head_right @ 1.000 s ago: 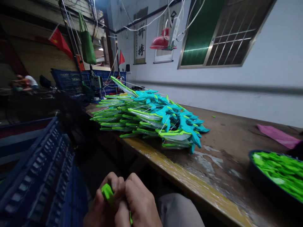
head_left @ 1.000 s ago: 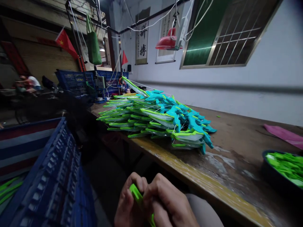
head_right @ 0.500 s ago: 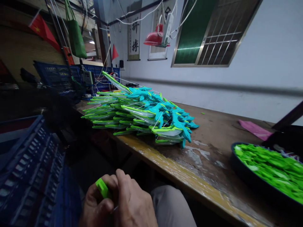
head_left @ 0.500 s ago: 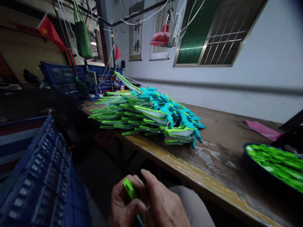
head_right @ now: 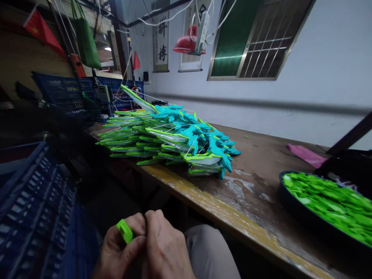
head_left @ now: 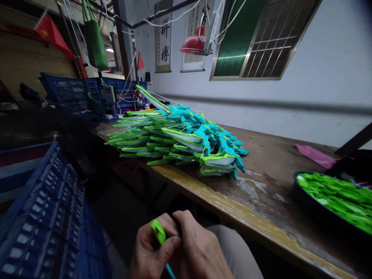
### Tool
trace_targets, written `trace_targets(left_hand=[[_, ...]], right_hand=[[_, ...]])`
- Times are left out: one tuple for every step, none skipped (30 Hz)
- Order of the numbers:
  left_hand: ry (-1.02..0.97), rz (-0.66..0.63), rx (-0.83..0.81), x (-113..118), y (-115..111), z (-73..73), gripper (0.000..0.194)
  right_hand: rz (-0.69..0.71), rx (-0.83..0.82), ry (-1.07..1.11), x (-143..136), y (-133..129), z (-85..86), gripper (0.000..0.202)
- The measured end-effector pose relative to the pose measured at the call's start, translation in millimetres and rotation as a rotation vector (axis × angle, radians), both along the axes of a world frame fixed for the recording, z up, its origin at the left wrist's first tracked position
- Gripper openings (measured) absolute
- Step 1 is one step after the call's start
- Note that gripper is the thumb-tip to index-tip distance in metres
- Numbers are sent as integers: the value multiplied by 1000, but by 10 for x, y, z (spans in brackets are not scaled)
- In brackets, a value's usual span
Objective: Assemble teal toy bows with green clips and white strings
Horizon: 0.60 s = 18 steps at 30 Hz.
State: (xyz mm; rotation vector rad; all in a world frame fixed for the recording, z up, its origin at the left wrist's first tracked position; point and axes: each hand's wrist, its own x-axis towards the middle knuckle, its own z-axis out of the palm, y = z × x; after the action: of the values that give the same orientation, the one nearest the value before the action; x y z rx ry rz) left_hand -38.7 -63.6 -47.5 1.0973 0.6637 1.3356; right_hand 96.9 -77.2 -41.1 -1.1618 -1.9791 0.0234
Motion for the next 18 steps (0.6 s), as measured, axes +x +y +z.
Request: trace_targets(left_hand=[[10, 5, 9, -4, 9, -6, 24], [22, 17, 17, -8, 19, -14, 24], [34, 31, 23, -13, 30, -25, 24], [47, 42, 27, -17, 39, -37, 25], [61, 49, 33, -20, 47, -50, 25], [72, 58, 40, -22, 53, -63, 26], [75, 68, 47, -23, 58, -74, 27], [69, 79, 53, -22, 61, -83, 27], [57, 90, 55, -19, 64, -90, 27], [48, 91, 55, -14, 65, -95, 26], [40, 88, 55, -7, 65, -100, 26], [35, 80, 57, 1, 63, -104, 26], [31, 73, 56, 10, 58, -109, 26], [25, 67, 49, 19, 50, -114, 25], [16, 63, 38, 26, 41, -118, 25], [0, 57, 22, 30, 30, -120, 24], [-25, 46, 11, 30, 19, -118, 24], [-62, 24, 4, 25, 11, -112, 24]], right_hand=[[34, -55, -6, 26, -13, 48, 21], [65, -112, -1, 56, -26, 98, 18], [94, -175, 18, 89, -38, 147, 16], [118, -251, 52, 123, -48, 190, 14], [128, -332, 107, 156, -58, 224, 13], [132, -421, 177, 188, -68, 247, 13], [142, -517, 251, 217, -79, 256, 13], [153, -618, 333, 243, -90, 253, 15], [169, -717, 425, 266, -102, 240, 16], [185, -803, 522, 285, -114, 219, 17], [206, -874, 605, 300, -125, 194, 19], [221, -925, 667, 312, -133, 170, 22], [227, -944, 707, 320, -138, 149, 23], [221, -934, 725, 323, -137, 137, 24], [205, -904, 720, 321, -132, 135, 24], [184, -859, 702, 313, -122, 145, 23], [160, -803, 680, 300, -110, 169, 22], [137, -739, 657, 282, -97, 205, 21]])
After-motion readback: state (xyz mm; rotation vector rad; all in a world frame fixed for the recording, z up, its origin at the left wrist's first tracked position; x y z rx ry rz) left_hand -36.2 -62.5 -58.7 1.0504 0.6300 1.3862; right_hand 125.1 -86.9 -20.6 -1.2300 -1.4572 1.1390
